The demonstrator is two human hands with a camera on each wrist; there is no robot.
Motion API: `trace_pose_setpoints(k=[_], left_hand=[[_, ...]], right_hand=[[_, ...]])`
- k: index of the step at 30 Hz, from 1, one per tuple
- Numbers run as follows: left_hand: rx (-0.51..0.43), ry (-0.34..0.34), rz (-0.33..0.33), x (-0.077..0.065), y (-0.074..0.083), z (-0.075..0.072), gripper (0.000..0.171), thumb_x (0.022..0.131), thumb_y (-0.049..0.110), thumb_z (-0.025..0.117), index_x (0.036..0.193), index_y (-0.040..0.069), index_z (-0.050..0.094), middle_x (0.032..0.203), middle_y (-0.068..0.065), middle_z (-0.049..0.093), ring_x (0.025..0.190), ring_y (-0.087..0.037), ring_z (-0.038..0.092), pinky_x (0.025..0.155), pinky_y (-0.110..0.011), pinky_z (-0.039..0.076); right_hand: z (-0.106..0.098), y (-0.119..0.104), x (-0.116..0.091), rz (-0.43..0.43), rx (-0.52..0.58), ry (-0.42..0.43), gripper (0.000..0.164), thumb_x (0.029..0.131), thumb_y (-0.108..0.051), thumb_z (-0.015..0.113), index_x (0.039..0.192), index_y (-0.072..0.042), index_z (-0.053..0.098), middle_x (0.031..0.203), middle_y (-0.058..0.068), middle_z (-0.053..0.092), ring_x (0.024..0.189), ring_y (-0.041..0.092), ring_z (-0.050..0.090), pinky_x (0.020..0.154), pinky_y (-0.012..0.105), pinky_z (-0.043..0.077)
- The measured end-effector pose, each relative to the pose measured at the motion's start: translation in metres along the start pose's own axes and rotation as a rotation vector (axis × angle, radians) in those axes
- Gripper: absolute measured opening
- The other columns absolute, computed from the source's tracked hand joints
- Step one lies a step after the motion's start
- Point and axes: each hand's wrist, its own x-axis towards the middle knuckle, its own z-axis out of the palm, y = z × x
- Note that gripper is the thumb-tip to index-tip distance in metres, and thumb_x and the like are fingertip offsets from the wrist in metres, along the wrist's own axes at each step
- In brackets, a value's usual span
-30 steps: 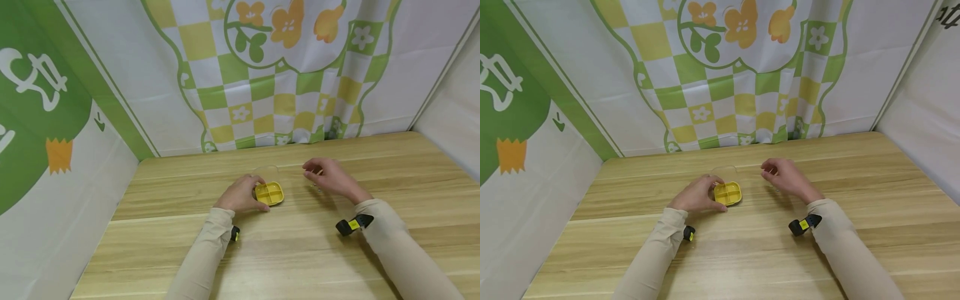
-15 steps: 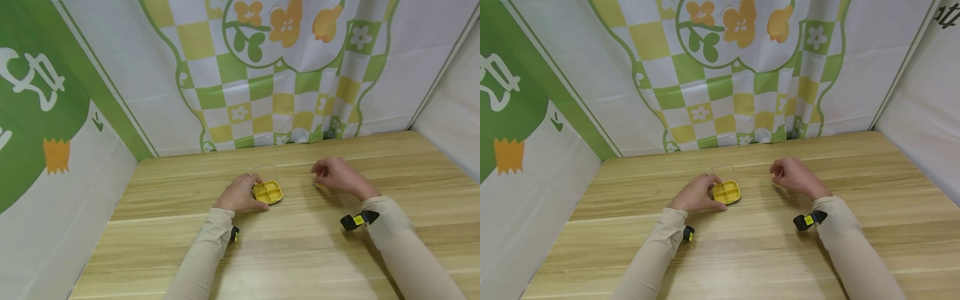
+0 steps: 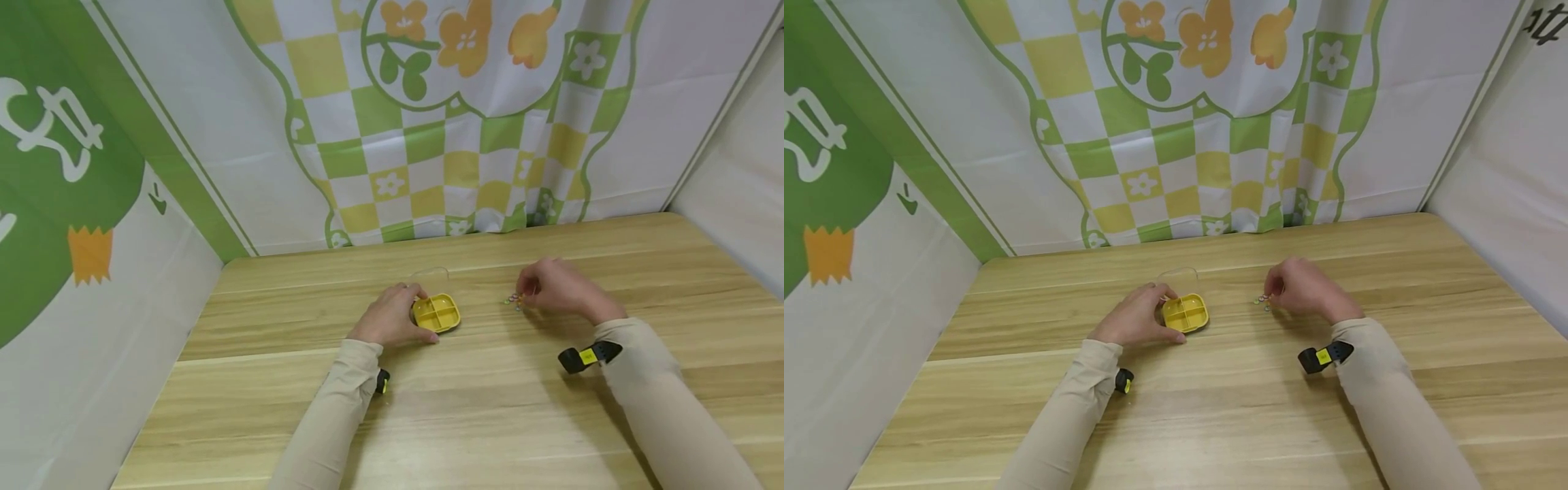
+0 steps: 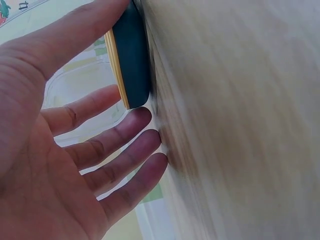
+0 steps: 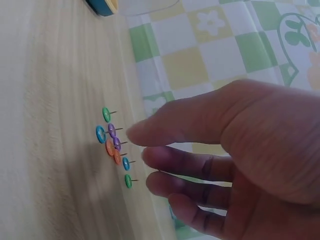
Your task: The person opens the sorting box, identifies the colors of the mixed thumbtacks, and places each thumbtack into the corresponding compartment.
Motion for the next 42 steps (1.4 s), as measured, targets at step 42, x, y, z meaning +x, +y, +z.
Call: trace_pose_setpoints(k=[42], left_hand=[[-0.058, -0.070, 0.038, -0.0004, -0.0026, -0.0074, 0.075, 0.075, 0.036, 0.092, 0.137, 0.008, 0.062, 0.133, -0.007, 0.064, 0.125, -0.027, 0.055, 0.109, -0.043, 0.043]], right_hand=[[0.0097, -0.0006, 0.0020, -0.041, -0.034, -0.063, 0.015, 0.079, 0.002, 0.075, 0.079, -0.014, 0.075, 0.074, -0.008, 0.066, 0.071, 0.009, 0.057, 0.068, 0.032, 0.050]])
